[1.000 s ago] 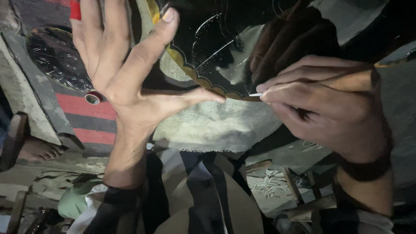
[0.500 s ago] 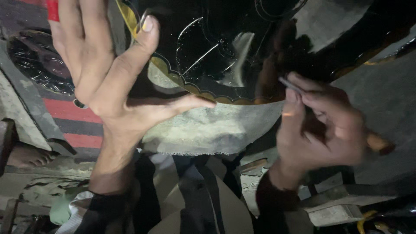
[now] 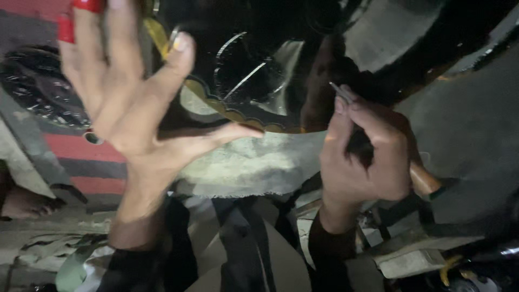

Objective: The person sits on the floor with a black lacquered decorative plate on their lap and engraves ornamental patterns into its surface, holding the plate steady with one hand while cutting lines with a small chisel guided by a wooden mallet. They reposition the plate on a cloth pad and continue engraving different regions of the design.

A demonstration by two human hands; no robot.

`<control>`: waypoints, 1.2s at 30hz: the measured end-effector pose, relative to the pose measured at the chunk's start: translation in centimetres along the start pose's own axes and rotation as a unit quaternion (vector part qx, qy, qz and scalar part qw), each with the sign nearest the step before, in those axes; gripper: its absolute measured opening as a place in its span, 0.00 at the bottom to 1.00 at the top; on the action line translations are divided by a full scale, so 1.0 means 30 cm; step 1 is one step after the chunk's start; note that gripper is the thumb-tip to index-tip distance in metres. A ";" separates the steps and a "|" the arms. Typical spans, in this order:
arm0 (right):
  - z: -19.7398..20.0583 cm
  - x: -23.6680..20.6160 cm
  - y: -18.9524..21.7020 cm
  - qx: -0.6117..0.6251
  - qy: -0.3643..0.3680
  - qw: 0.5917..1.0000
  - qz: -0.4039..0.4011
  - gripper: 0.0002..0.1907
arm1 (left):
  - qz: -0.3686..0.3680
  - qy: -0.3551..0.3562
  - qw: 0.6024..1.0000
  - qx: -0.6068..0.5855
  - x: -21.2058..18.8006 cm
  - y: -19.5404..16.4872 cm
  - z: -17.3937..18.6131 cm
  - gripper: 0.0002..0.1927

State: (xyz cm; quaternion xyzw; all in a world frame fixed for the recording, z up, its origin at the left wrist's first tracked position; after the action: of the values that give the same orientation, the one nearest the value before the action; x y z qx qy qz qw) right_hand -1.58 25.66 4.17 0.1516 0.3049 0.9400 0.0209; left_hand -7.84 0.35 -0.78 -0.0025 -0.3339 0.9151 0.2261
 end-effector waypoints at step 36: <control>0.014 -0.052 0.013 -0.030 0.031 0.994 -0.097 0.07 | 0.023 -0.002 0.999 0.024 -0.015 -0.025 0.004 0.49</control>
State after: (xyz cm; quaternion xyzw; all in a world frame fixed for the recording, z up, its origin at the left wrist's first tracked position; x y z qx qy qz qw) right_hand 0.06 25.38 4.29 0.0909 0.2900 0.9467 0.1071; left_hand -7.13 0.60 -0.30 -0.0028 -0.3126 0.9276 0.2047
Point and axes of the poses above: each hand's wrist, its own x-axis towards the middle knuckle, its own z-axis out of the back of the hand, y = z × x, the point moved 10 cm from there along x, towards the middle knuckle, and after that the axes turned 5 degrees about y, right-handed, at the moved point
